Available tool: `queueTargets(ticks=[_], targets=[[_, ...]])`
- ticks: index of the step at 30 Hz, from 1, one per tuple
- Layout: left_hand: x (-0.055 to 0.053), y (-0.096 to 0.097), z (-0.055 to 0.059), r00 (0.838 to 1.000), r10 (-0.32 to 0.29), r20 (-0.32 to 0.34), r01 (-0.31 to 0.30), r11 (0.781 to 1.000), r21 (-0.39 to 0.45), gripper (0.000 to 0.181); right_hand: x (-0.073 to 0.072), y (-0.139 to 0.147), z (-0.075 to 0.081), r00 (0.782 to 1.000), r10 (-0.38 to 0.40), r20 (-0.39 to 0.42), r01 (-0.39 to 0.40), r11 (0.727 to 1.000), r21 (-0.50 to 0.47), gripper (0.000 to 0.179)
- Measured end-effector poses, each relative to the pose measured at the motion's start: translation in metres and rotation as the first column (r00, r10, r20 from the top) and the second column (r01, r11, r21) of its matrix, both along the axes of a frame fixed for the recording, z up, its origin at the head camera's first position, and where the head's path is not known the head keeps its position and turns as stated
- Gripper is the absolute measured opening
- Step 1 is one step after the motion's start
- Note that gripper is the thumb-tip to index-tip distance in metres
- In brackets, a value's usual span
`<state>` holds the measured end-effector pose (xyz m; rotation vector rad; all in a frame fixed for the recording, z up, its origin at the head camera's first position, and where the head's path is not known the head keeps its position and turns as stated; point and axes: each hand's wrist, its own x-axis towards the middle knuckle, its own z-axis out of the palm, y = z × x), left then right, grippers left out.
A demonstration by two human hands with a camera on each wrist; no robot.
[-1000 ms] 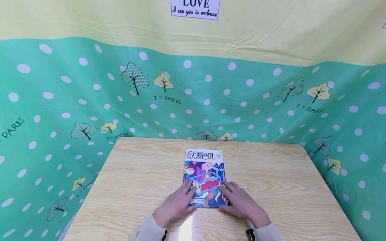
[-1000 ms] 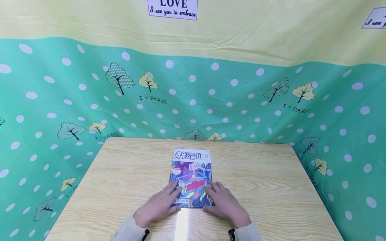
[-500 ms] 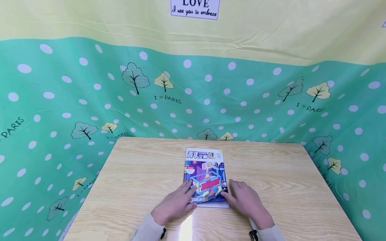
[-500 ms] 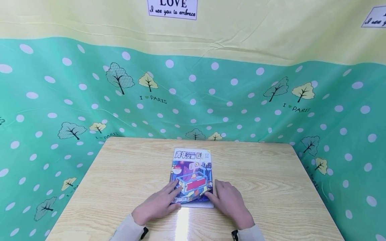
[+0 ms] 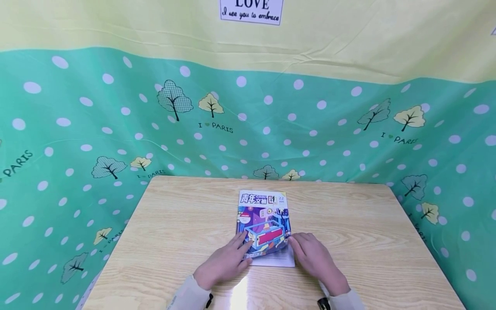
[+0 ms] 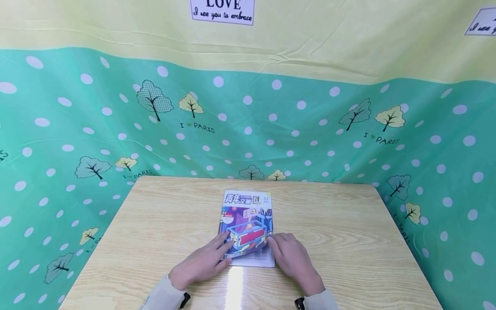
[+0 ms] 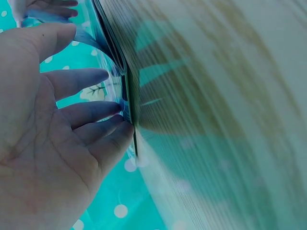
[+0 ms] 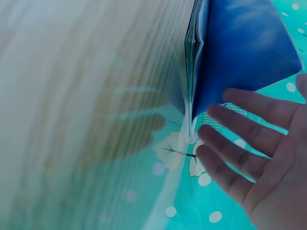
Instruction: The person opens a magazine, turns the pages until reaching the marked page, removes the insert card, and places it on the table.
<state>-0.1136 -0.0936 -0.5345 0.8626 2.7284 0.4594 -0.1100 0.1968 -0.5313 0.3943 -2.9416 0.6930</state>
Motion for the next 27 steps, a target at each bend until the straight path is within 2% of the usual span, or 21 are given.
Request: queueTargets(ticks=[4, 7, 12, 15, 19, 21, 23, 25, 27], targets=[[0.0, 0.0, -0.001, 1.0, -0.001, -0.001, 0.001, 1.0, 0.004, 0.059, 0.001, -0.001, 0.001, 0.999, 0.013, 0.045, -0.009, 0.997, -0.075, 0.038], [0.0, -0.001, -0.002, 1.0, -0.002, -0.001, 0.002, 1.0, 0.008, 0.061, -0.002, -0.004, -0.002, 0.995, 0.041, 0.086, -0.033, 0.995, -0.095, 0.046], [0.001, -0.002, -0.004, 1.0, 0.004, 0.002, -0.004, 1.0, 0.023, 0.062, -0.007, -0.01, -0.007, 0.988, 0.124, 0.089, -0.115, 0.988, -0.105, 0.061], [0.001, -0.003, -0.005, 1.0, 0.006, 0.004, -0.006, 0.999, 0.042, 0.063, -0.008, -0.015, -0.006, 0.985, 0.145, 0.089, -0.137, 0.987, -0.089, 0.067], [0.001, -0.006, 0.0, 0.998, 0.006, 0.065, -0.014, 0.991, 0.131, 0.068, -0.009, -0.023, 0.0, 0.982, 0.151, 0.116, -0.146, 0.988, -0.051, 0.073], [-0.001, -0.008, 0.006, 0.993, 0.013, 0.12, -0.04, 0.973, 0.227, 0.07, -0.011, -0.028, 0.003, 0.98, 0.164, 0.112, -0.162, 0.986, -0.028, 0.075], [-0.003, -0.01, 0.012, 0.987, 0.021, 0.159, -0.075, 0.938, 0.339, 0.066, -0.013, -0.033, 0.005, 0.979, 0.181, 0.097, -0.18, 0.984, -0.016, 0.076], [-0.006, -0.011, 0.017, 0.978, 0.045, 0.206, -0.135, 0.884, 0.448, 0.06, -0.015, -0.038, 0.007, 0.978, 0.198, 0.071, -0.198, 0.98, -0.006, 0.078], [-0.009, -0.011, 0.021, 0.966, 0.077, 0.246, -0.202, 0.817, 0.54, 0.053, -0.017, -0.042, 0.009, 0.976, 0.212, 0.055, -0.213, 0.977, 0.007, 0.079]])
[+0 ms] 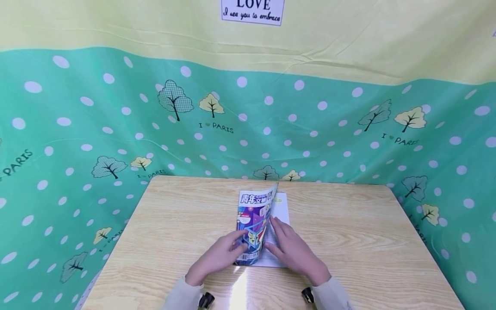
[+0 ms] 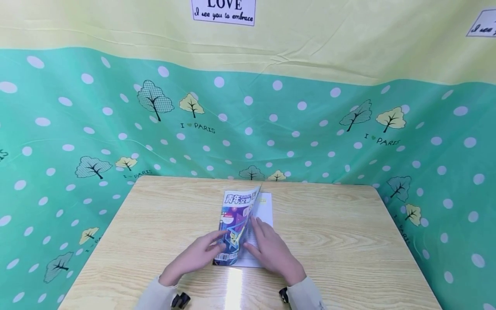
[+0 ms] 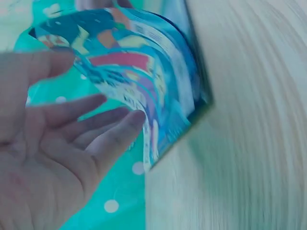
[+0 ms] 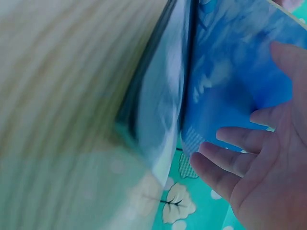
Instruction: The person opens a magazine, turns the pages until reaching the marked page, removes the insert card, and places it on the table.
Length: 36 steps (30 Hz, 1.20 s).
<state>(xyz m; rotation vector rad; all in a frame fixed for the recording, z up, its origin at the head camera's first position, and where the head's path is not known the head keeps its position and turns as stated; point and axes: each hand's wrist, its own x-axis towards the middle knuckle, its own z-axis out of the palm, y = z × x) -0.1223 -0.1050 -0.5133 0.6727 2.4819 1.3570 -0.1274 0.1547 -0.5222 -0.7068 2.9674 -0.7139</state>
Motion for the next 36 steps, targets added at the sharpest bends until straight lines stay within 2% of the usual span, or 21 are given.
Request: queueTargets(ticks=[2, 3, 5, 7, 9, 12, 19, 23, 25, 29, 31, 36], targets=[[-0.002, 0.0, 0.003, 0.996, 0.047, 0.082, -0.058, 0.989, 0.136, 0.049, -0.002, -0.004, 0.002, 1.0, 0.011, -0.009, -0.011, 1.0, 0.008, 0.08], [-0.002, 0.0, 0.004, 0.988, 0.064, 0.139, -0.093, 0.974, 0.207, 0.047, -0.004, -0.006, 0.002, 1.0, 0.017, -0.013, -0.016, 1.0, 0.013, 0.081], [-0.003, 0.0, 0.007, 0.969, 0.072, 0.235, -0.15, 0.931, 0.334, 0.047, -0.006, -0.01, 0.003, 0.999, 0.029, -0.024, -0.028, 0.999, 0.037, 0.082], [-0.003, -0.001, 0.011, 0.945, 0.06, 0.322, -0.205, 0.875, 0.439, 0.049, -0.009, -0.015, 0.003, 0.998, 0.044, -0.043, -0.041, 0.998, 0.053, 0.082], [-0.003, -0.002, 0.014, 0.929, 0.066, 0.363, -0.249, 0.838, 0.485, 0.051, -0.011, -0.019, 0.004, 0.996, 0.062, -0.069, -0.058, 0.996, 0.066, 0.082], [-0.002, -0.006, 0.018, 0.92, 0.096, 0.38, -0.295, 0.808, 0.51, 0.052, -0.014, -0.025, 0.005, 0.991, 0.091, -0.099, -0.083, 0.994, 0.077, 0.083], [-0.002, -0.018, 0.023, 0.893, 0.246, 0.376, -0.414, 0.775, 0.477, 0.044, -0.021, -0.04, 0.011, 0.985, 0.138, -0.106, -0.126, 0.986, 0.113, 0.083], [-0.001, -0.024, 0.024, 0.881, 0.286, 0.377, -0.449, 0.754, 0.479, 0.044, -0.024, -0.047, 0.015, 0.986, 0.146, -0.083, -0.135, 0.982, 0.133, 0.083], [0.0, -0.027, 0.024, 0.882, 0.297, 0.366, -0.451, 0.757, 0.473, 0.046, -0.025, -0.05, 0.015, 0.985, 0.149, -0.082, -0.135, 0.979, 0.155, 0.083], [0.001, -0.032, 0.022, 0.884, 0.342, 0.319, -0.457, 0.779, 0.43, 0.049, -0.027, -0.056, 0.016, 0.983, 0.16, -0.087, -0.141, 0.97, 0.196, 0.082], [0.002, -0.033, 0.02, 0.878, 0.379, 0.291, -0.472, 0.787, 0.398, 0.047, -0.027, -0.059, 0.017, 0.982, 0.166, -0.085, -0.145, 0.967, 0.211, 0.083], [0.003, -0.034, 0.019, 0.858, 0.453, 0.243, -0.512, 0.787, 0.343, 0.04, -0.027, -0.061, 0.021, 0.982, 0.174, -0.077, -0.153, 0.962, 0.226, 0.083]])
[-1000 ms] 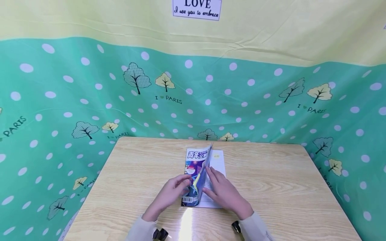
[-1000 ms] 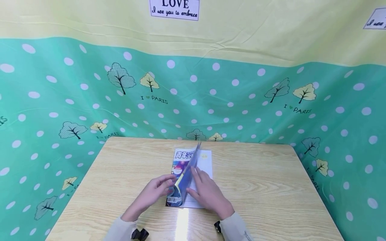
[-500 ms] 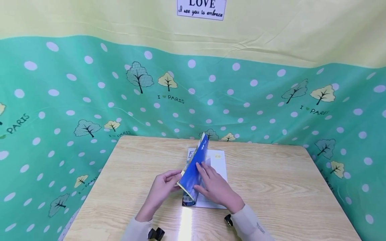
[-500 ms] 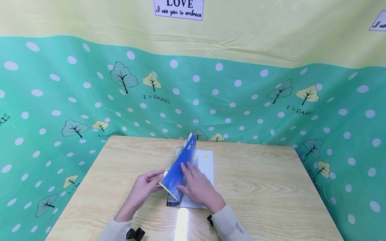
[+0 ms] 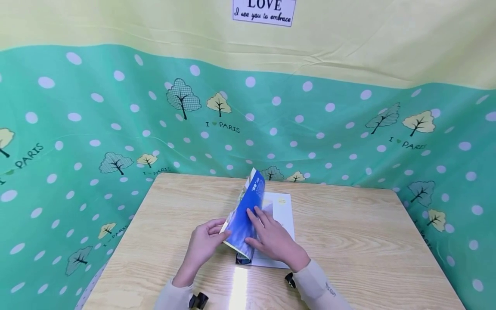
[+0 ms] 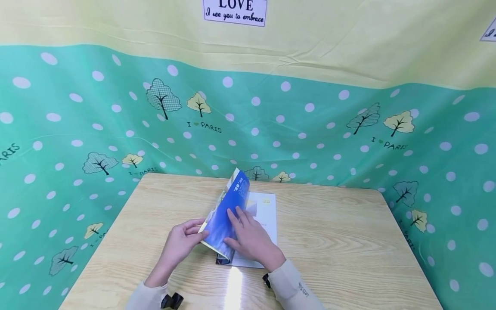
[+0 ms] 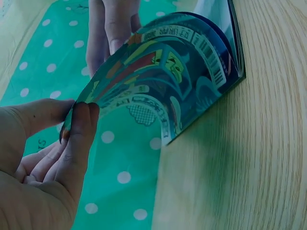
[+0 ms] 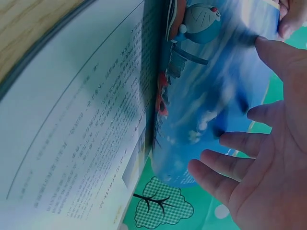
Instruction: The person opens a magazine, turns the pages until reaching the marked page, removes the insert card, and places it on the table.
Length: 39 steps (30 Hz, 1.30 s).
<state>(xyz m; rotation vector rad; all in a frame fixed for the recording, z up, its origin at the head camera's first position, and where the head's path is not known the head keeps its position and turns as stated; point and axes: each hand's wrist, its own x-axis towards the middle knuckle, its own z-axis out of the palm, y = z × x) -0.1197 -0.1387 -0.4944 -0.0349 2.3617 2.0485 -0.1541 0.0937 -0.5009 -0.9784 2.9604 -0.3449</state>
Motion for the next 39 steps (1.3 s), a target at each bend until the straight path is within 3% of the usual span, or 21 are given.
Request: queueTargets(ticks=[7, 15, 23, 29, 39], targets=[[0.002, -0.006, 0.003, 0.999, 0.04, -0.013, -0.04, 0.997, -0.073, 0.038, 0.003, 0.014, 0.005, 1.0, -0.011, -0.023, 0.01, 0.999, -0.041, 0.083], [0.009, -0.03, 0.001, 0.997, 0.078, 0.008, -0.077, 0.99, -0.119, 0.039, 0.012, 0.053, 0.005, 0.994, -0.103, -0.03, 0.101, 0.994, -0.05, 0.084], [0.016, -0.058, -0.007, 0.99, 0.132, 0.051, -0.114, 0.957, -0.268, 0.041, 0.021, 0.081, -0.001, 0.982, -0.191, 0.01, 0.191, 0.981, -0.033, 0.086], [0.019, -0.073, -0.013, 0.986, 0.156, 0.052, -0.127, 0.922, -0.367, 0.042, 0.023, 0.09, -0.009, 0.977, -0.212, 0.021, 0.213, 0.977, -0.027, 0.086], [0.024, -0.088, -0.021, 0.984, 0.17, 0.056, -0.127, 0.883, -0.452, 0.041, 0.026, 0.096, -0.016, 0.972, -0.228, 0.06, 0.23, 0.973, -0.031, 0.087]])
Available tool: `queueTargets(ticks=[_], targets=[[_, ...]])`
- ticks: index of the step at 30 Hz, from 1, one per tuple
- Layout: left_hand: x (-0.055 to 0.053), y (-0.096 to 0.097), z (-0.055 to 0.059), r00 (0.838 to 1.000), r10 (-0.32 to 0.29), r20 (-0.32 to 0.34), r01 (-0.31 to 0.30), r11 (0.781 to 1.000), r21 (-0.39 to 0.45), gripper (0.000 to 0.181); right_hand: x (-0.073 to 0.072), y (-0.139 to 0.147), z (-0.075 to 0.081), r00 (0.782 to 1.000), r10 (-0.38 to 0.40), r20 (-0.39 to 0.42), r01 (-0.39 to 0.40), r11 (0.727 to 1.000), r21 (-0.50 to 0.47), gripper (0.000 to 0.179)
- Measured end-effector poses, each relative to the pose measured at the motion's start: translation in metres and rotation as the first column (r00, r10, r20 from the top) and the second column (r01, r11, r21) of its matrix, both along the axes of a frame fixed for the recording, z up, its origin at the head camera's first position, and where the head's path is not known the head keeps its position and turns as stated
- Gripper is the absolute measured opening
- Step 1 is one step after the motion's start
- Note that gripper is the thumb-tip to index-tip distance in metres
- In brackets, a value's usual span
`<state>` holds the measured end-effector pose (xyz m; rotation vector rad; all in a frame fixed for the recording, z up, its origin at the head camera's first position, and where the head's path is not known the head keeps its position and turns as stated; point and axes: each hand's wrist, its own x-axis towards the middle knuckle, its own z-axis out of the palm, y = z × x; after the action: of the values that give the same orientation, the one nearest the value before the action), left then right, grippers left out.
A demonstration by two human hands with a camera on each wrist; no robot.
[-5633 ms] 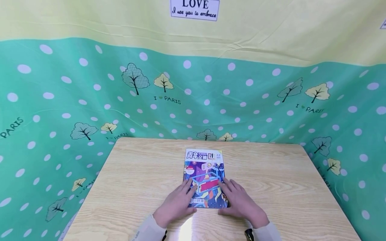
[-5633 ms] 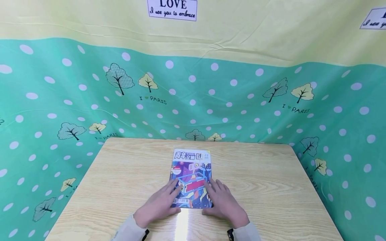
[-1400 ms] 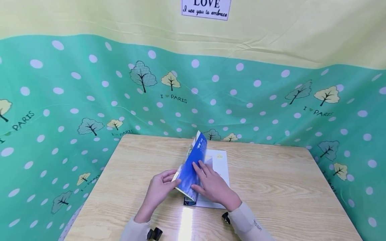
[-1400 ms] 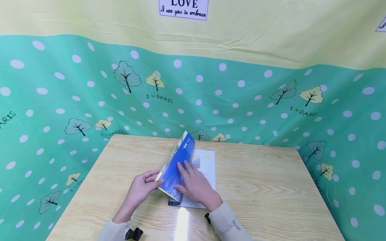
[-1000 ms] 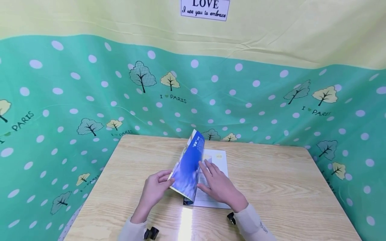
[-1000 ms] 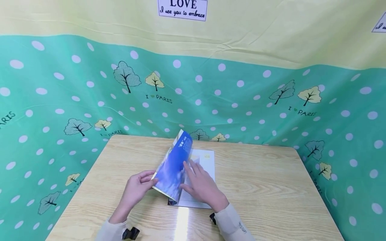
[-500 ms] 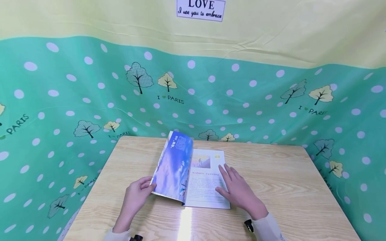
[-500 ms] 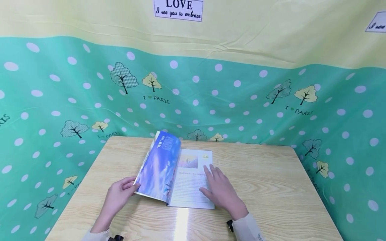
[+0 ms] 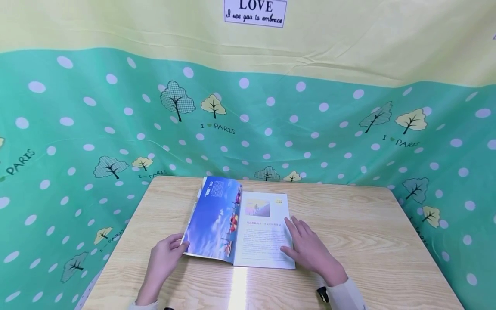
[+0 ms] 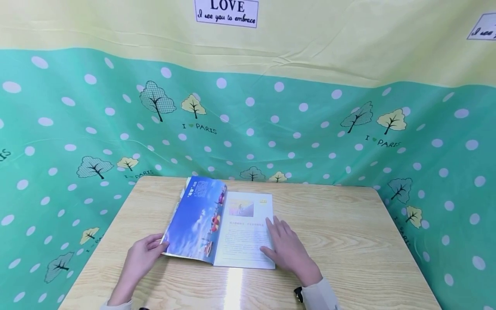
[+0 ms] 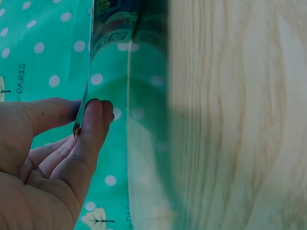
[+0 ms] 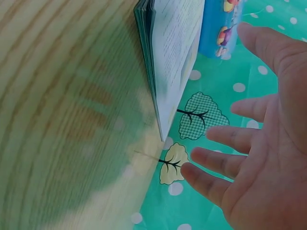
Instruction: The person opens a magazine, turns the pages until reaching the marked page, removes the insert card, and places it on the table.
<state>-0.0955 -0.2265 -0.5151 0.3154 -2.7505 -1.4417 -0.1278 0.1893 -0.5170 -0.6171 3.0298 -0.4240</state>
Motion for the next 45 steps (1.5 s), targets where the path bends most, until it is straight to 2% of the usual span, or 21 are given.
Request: queueTargets(ticks=[7, 18, 23, 27, 30, 34, 42, 45], targets=[[0.001, -0.008, -0.005, 1.0, -0.002, 0.005, 0.003, 0.997, -0.078, 0.041, 0.001, 0.0, -0.002, 1.0, 0.009, 0.009, -0.009, 1.0, 0.015, 0.087], [0.0, -0.014, -0.011, 0.997, -0.007, 0.072, 0.015, 0.994, -0.108, 0.043, 0.003, 0.0, -0.004, 0.997, 0.002, 0.073, -0.003, 1.0, 0.014, 0.088], [0.002, -0.015, -0.01, 0.999, -0.025, 0.025, 0.029, 0.985, -0.169, 0.043, 0.003, -0.001, -0.003, 0.996, 0.011, 0.085, -0.013, 1.0, 0.02, 0.088], [0.001, -0.012, -0.004, 0.999, -0.034, -0.019, 0.029, 0.974, -0.224, 0.042, 0.004, -0.001, -0.003, 0.996, 0.027, 0.087, -0.029, 0.999, 0.019, 0.088], [-0.003, -0.005, 0.001, 0.998, -0.046, -0.031, 0.038, 0.976, -0.213, 0.043, 0.005, -0.002, -0.004, 0.996, 0.033, 0.085, -0.034, 0.999, 0.003, 0.087], [-0.009, 0.01, 0.005, 0.996, -0.078, -0.048, 0.07, 0.985, -0.155, 0.045, 0.006, -0.002, -0.004, 0.996, 0.034, 0.082, -0.034, 0.999, -0.01, 0.087], [-0.019, 0.051, 0.001, 0.982, -0.157, -0.102, 0.15, 0.986, -0.072, 0.049, 0.009, -0.004, -0.006, 0.995, 0.037, 0.088, -0.036, 0.999, -0.014, 0.086], [-0.021, 0.067, 0.001, 0.974, -0.194, -0.119, 0.185, 0.979, -0.084, 0.051, 0.01, -0.004, -0.006, 0.995, 0.034, 0.092, -0.034, 0.999, -0.006, 0.088]])
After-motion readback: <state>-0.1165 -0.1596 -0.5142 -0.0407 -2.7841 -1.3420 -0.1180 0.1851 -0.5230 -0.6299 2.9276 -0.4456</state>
